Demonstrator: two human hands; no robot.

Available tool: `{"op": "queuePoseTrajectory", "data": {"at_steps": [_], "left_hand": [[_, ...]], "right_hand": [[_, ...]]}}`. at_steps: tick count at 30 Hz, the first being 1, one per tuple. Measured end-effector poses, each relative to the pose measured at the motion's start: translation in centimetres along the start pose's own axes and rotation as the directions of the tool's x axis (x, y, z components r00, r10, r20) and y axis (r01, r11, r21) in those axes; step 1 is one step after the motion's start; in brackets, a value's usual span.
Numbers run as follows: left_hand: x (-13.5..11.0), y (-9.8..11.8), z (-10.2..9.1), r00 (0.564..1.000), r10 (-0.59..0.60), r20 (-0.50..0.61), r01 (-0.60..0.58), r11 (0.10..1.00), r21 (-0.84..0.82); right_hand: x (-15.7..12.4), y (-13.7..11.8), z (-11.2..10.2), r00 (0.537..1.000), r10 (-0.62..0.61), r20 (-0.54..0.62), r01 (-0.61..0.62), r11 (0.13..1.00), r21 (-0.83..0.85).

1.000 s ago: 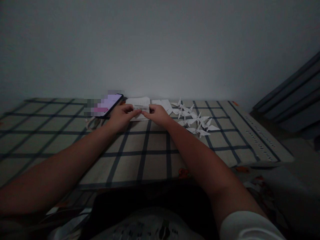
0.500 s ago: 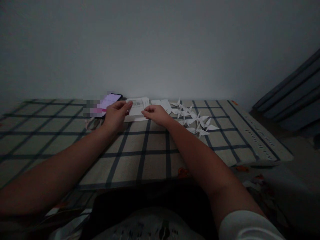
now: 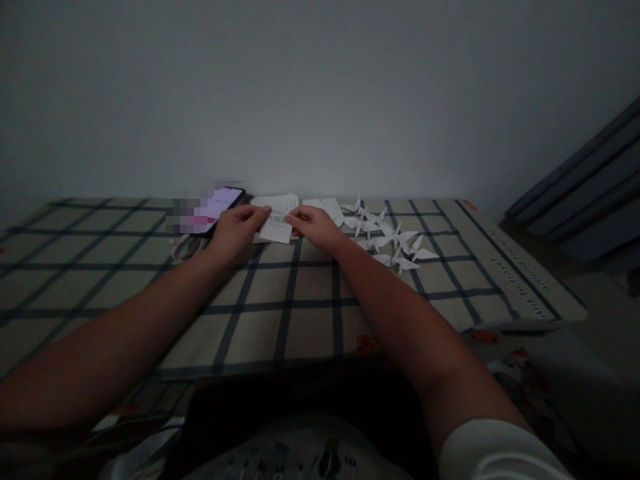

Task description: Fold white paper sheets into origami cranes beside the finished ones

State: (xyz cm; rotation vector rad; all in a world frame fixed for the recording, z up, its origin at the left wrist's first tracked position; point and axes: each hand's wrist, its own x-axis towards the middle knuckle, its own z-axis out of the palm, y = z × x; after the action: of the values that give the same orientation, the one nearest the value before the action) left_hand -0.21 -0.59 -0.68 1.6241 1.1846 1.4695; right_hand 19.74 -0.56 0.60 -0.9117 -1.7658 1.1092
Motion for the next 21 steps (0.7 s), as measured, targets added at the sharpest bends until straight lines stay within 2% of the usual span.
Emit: {"op": "queuePoseTrajectory", "data": {"at_steps": [4, 7, 17, 21], "left_hand": [[-0.50, 0.56, 0.37, 0.993, -0.058, 0.103, 0.064, 0.996, -0.054], [-0.56, 0.46, 0.35, 0.984, -0.071, 0.165, 0.079, 0.996, -0.044], [-0.37, 0.71, -0.18, 0.973, 0.081, 0.215, -0.110, 0.985, 0.130], [-0.44, 0.68, -0.19, 0.951, 0.119, 0.287, -0.183, 0.961, 0.207]], "right_hand": [[0.02, -0.18, -0.21, 0.996, 0.005, -0.091, -0.009, 0.999, -0.040], [-0.04, -0.33, -0.26, 0.993, 0.018, -0.116, -0.021, 0.999, -0.031], [0.17, 0.03, -0.40, 0.997, 0.056, -0.052, -0.052, 0.996, 0.076], [0.17, 0.44, -0.35, 0.999, 0.046, -0.002, -0.046, 0.991, 0.129]]}}
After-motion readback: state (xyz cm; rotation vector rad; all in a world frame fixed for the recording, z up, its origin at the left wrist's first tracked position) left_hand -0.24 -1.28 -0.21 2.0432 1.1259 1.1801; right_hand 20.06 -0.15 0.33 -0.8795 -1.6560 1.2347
